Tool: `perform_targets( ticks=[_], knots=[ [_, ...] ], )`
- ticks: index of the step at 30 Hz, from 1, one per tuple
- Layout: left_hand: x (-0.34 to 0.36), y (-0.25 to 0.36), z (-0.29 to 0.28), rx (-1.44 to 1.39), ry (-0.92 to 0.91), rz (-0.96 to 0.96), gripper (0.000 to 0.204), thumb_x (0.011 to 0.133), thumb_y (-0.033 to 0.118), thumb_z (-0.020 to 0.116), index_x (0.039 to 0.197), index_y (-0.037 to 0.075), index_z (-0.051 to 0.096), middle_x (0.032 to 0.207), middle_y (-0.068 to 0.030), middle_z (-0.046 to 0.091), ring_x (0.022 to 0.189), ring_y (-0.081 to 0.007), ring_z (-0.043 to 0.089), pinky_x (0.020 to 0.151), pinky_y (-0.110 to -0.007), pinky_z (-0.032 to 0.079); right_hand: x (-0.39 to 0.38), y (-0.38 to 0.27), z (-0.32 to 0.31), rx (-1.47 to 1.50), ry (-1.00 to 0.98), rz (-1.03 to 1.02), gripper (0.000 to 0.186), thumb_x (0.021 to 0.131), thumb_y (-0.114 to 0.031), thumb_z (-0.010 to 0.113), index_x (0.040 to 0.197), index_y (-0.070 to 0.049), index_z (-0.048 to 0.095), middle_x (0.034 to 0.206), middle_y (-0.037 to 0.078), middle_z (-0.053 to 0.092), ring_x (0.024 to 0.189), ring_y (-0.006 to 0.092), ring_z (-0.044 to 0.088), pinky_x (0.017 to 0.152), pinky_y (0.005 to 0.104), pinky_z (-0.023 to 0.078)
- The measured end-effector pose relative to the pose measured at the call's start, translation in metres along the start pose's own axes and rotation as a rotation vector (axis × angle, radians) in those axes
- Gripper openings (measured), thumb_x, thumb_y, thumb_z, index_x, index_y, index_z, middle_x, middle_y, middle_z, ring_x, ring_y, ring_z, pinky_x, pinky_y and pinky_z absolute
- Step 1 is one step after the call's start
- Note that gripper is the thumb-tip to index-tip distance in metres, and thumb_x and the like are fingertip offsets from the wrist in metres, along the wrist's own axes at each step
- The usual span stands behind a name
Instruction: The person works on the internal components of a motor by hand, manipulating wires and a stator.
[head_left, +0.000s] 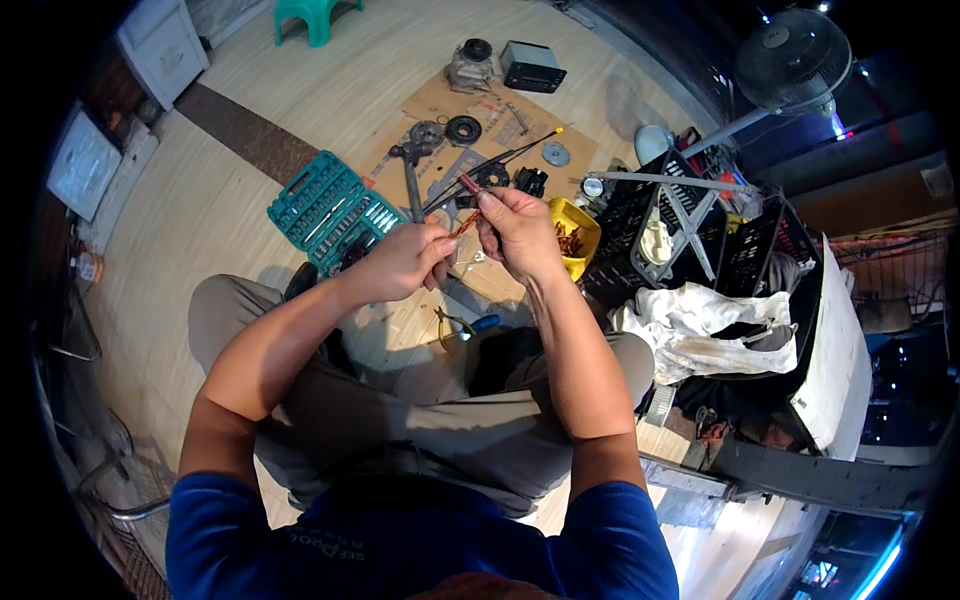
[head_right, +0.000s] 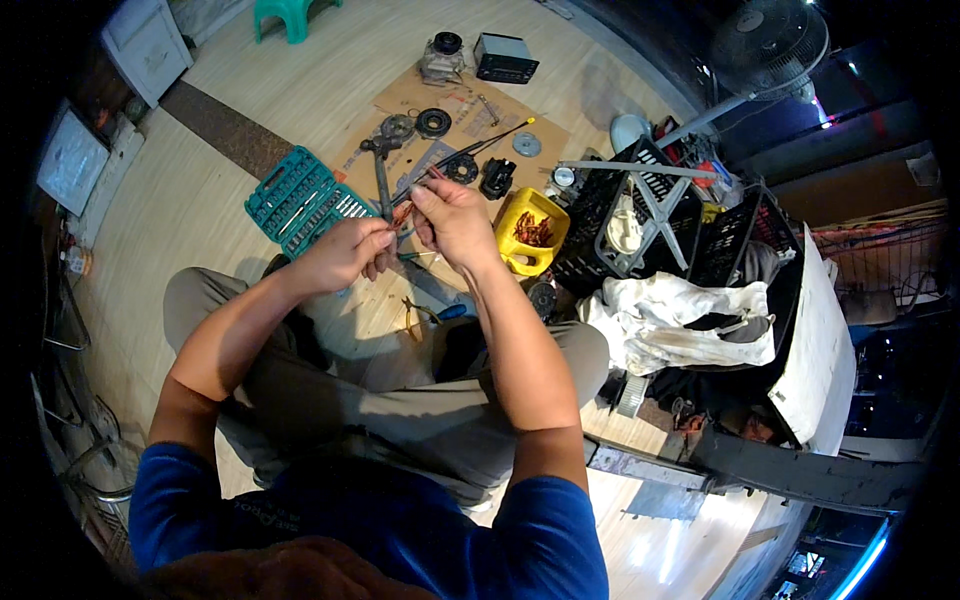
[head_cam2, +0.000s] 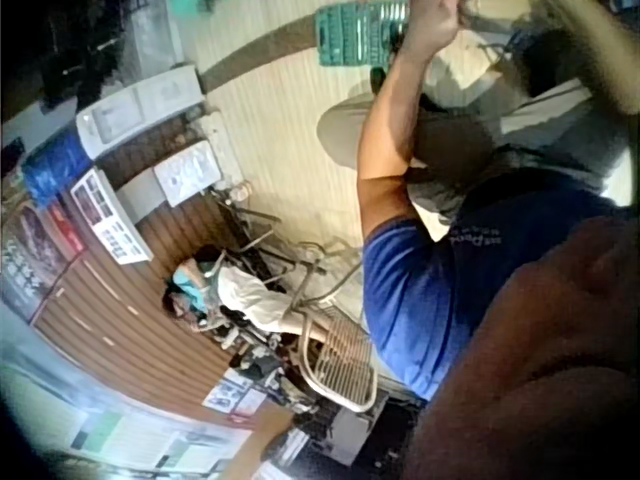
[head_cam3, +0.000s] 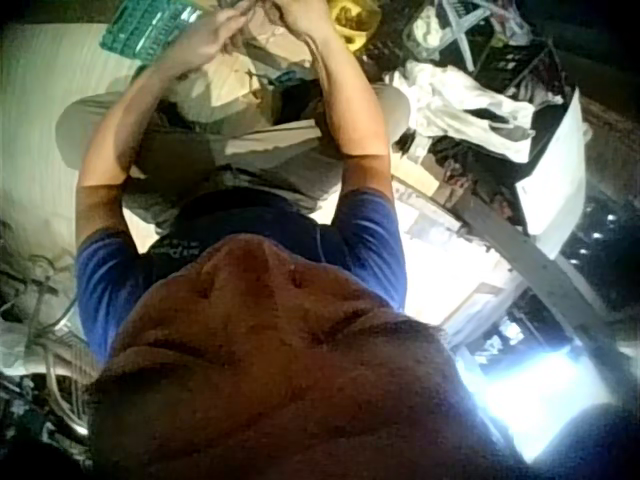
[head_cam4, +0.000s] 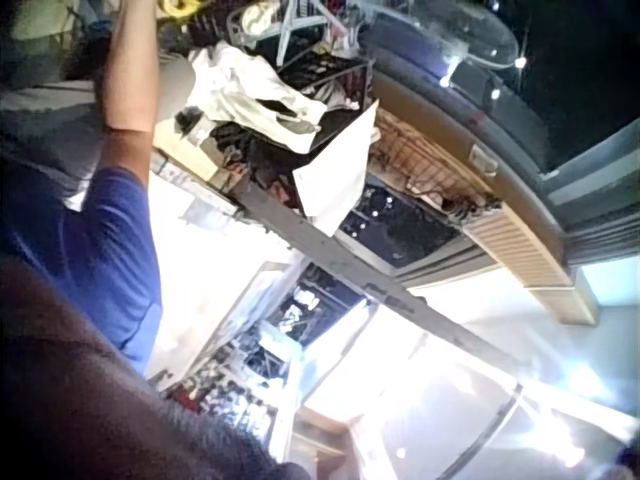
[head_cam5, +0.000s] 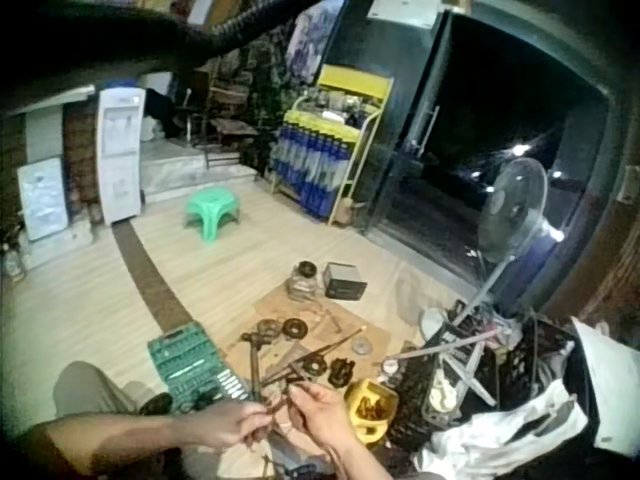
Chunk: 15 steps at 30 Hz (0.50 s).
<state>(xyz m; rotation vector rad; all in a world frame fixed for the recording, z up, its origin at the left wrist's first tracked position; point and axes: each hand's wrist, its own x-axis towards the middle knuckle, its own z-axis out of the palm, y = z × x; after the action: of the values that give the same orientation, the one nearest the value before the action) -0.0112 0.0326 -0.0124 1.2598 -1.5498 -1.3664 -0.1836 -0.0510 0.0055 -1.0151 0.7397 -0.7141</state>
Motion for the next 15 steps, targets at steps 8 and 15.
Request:
perform_targets(
  ticks=[8,15],
  knots=[
    [0.009,-0.003,0.003,0.008,0.084,-0.047,0.031,0.098,0.020,0.043,0.078,-0.002,0.054,0.061,-0.0060,0.053,0.054,-0.0140,0.052,0.052,-0.029,0.043,0.004,0.008,-0.004,-0.052,0.082,-0.039,0.015,0.091,-0.019,0.062,0.089,-0.003,0.061,0.060,0.001,0.054,0.043,0.0080,0.046,0.039,0.0206,0.033],
    [0.013,-0.009,0.001,0.063,0.079,-0.069,0.030,0.095,0.019,0.047,0.076,-0.002,0.055,0.060,-0.0067,0.053,0.056,-0.0151,0.051,0.056,-0.031,0.041,0.005,0.012,-0.002,-0.171,0.123,-0.061,0.016,0.093,-0.018,0.060,0.091,-0.003,0.062,0.060,-0.001,0.054,0.045,0.0067,0.045,0.041,0.0202,0.034]
  ],
)
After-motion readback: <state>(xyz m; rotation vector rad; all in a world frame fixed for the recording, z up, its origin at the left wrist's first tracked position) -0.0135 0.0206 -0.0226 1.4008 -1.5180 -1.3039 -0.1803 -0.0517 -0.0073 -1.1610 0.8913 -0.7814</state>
